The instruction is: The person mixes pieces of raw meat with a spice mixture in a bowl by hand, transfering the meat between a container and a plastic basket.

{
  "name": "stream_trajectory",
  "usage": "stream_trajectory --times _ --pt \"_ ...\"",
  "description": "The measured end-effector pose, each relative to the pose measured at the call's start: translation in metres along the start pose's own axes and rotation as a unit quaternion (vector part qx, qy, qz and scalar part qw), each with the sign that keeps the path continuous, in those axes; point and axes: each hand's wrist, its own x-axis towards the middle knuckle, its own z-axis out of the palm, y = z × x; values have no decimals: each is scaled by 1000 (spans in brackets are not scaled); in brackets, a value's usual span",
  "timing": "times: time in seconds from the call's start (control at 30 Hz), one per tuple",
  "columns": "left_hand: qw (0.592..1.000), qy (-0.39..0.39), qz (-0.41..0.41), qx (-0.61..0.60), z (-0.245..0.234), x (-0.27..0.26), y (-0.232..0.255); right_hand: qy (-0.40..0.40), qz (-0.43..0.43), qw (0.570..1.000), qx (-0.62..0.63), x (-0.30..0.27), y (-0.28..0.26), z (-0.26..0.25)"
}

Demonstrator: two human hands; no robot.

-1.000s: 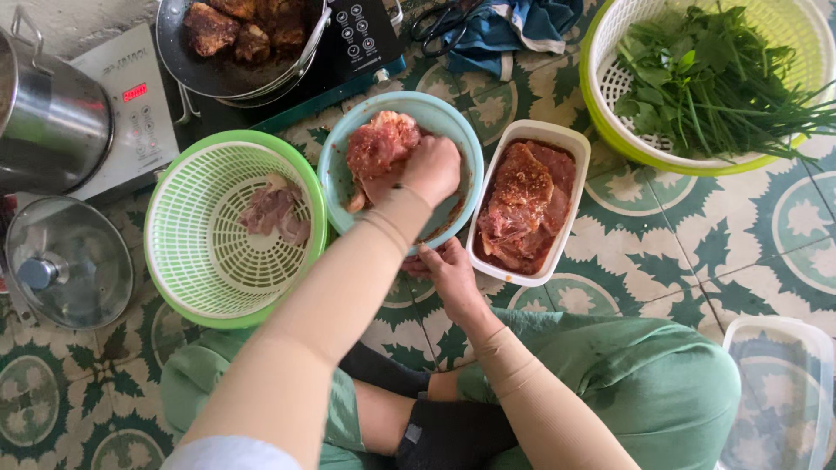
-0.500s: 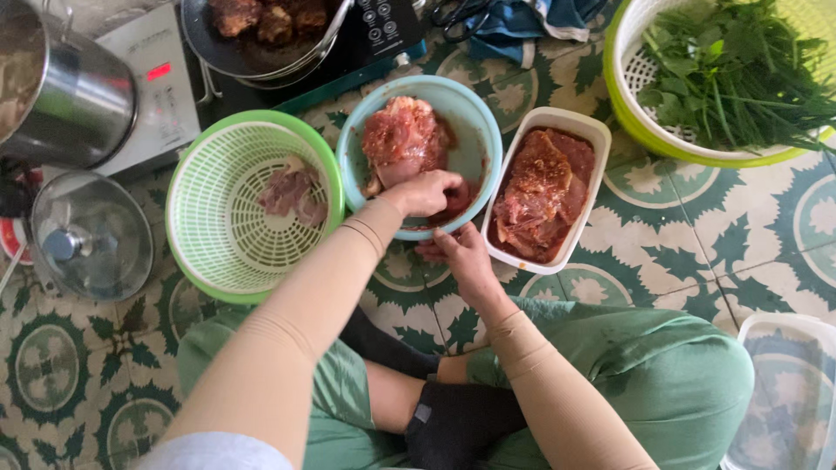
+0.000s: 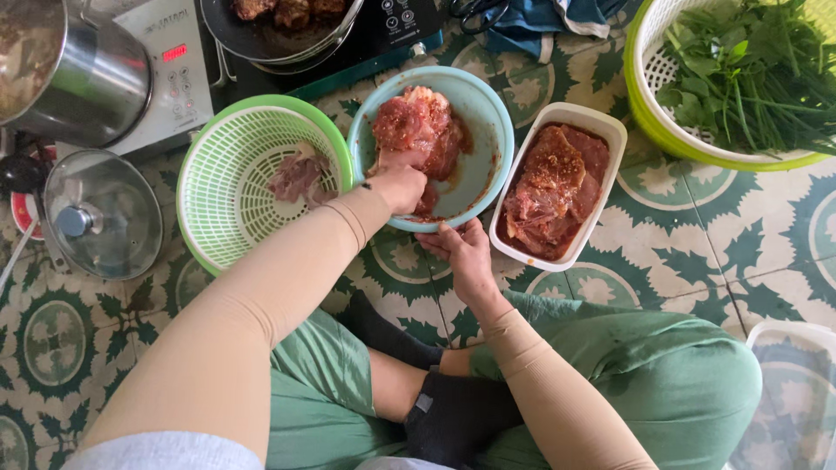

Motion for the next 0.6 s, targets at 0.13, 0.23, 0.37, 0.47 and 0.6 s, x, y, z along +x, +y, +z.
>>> stream_trajectory --times 0.13,0.23,0.37,0.47,0.6 --pt "995 17 -75 -61 -36 -12 18 15 -22 999 -17 6 2 3" --pt "967 -108 -147 -176 -60 -9 41 16 -25 999 -32 6 -8 10" --pt "879 -97 -183 -430 -64 12 54 3 -55 995 -88 7 -21 17" --pt "807 -48 -173 -562 -60 39 54 -3 -63 996 -59 9 -22 21" --pt "666 25 -166 -727 -48 67 41 4 -69 993 -93 13 -15 22"
